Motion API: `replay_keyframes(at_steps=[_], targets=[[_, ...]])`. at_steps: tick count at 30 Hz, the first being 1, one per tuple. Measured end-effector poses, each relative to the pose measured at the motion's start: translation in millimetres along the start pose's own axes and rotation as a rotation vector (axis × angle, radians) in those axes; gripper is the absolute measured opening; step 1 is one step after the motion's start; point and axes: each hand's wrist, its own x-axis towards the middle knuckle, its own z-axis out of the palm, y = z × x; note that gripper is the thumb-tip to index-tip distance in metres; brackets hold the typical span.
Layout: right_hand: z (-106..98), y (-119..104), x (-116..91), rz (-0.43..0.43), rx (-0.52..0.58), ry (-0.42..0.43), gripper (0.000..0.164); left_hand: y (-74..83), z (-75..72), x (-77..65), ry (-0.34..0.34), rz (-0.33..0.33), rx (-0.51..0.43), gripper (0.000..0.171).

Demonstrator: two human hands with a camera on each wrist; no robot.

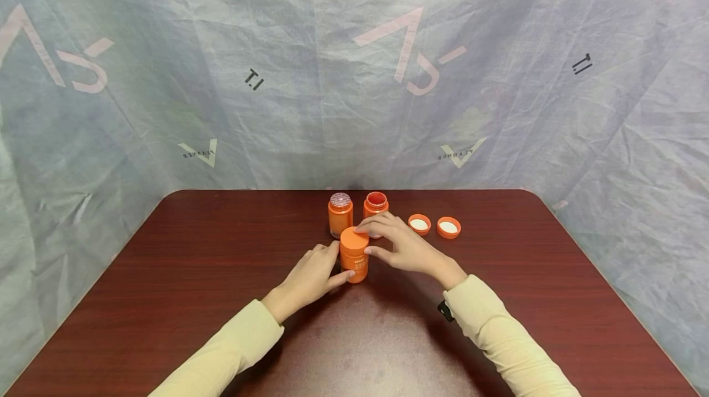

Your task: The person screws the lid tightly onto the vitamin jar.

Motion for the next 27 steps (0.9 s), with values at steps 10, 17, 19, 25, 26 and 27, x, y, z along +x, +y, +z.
replay_keyframes(at_steps=[10, 17, 19, 25, 26, 27], targets=[[1.9, -0.9, 0.6, 0.038, -0.012, 0.001, 0.042, -0.1, -0.9, 0.0, -0.012, -0.004, -0.003, 0.052], [1.2, -0.4, 0.7, 0.012, 0.021, -0.054, 0.045, 0.4, -1.3, 0.5, -0.011, -0.011, -0.013, 0.050], [1.0, -0.6, 0.9, 0.003, 0.024, -0.067, 0.045, 0.5, -1.3, 0.5, -0.012, -0.012, -0.010, 0.051], [1.0, -0.7, 1.0, 0.017, 0.012, -0.050, 0.041, 0.7, -1.3, 0.2, -0.017, -0.015, -0.005, 0.053], [1.0, -0.6, 1.0, 0.018, 0.006, -0.038, 0.040, 0.6, -1.3, 0.2, -0.018, -0.015, -0.005, 0.053], [1.2, -0.5, 1.2, 0.022, -0.001, -0.026, 0.040, 0.6, -1.2, 0.2, -0.018, -0.015, -0.004, 0.053]])
